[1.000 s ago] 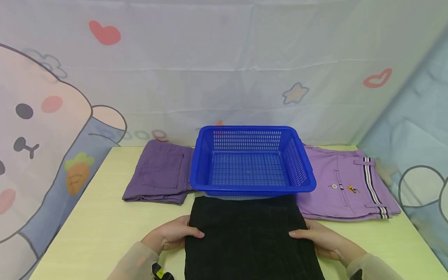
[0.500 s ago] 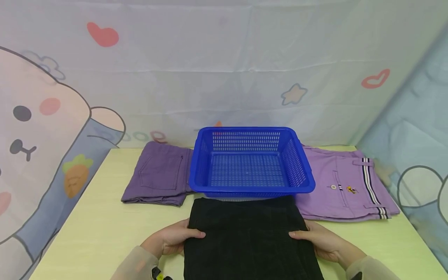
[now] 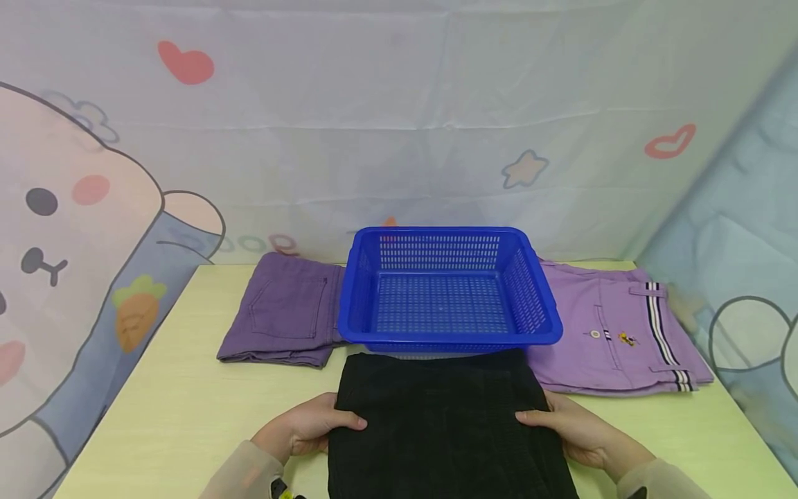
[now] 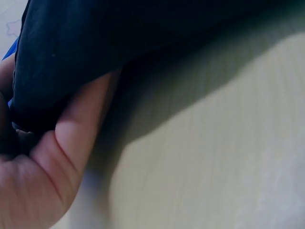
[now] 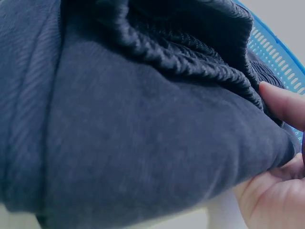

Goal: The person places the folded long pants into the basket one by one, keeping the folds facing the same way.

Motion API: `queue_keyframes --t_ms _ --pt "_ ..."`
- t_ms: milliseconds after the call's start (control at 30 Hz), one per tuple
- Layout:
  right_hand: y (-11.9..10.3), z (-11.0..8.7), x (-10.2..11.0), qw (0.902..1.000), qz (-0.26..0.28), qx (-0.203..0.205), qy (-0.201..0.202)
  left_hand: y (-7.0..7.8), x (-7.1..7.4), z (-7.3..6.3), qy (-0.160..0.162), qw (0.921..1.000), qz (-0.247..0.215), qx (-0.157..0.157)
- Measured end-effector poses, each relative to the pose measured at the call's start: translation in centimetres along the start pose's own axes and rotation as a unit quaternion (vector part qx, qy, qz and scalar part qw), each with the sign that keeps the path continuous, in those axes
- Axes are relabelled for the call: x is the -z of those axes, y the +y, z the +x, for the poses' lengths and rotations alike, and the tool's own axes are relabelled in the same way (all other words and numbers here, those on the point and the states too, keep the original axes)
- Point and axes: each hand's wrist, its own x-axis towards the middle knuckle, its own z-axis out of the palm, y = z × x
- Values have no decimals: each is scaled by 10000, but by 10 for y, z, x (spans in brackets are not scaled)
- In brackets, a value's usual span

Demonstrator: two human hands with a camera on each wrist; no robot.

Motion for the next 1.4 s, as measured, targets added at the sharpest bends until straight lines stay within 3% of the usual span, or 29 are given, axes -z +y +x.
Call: queue_keyframes --t_ms 633,1400 --pt "-3 -3 -1 9985 286 193 -435 -1 1 -1 -66 9997 -49 -209" --pt "-5 -5 -1 9982 143 355 -461 5 -2 -4 -270 9987 -195 -378"
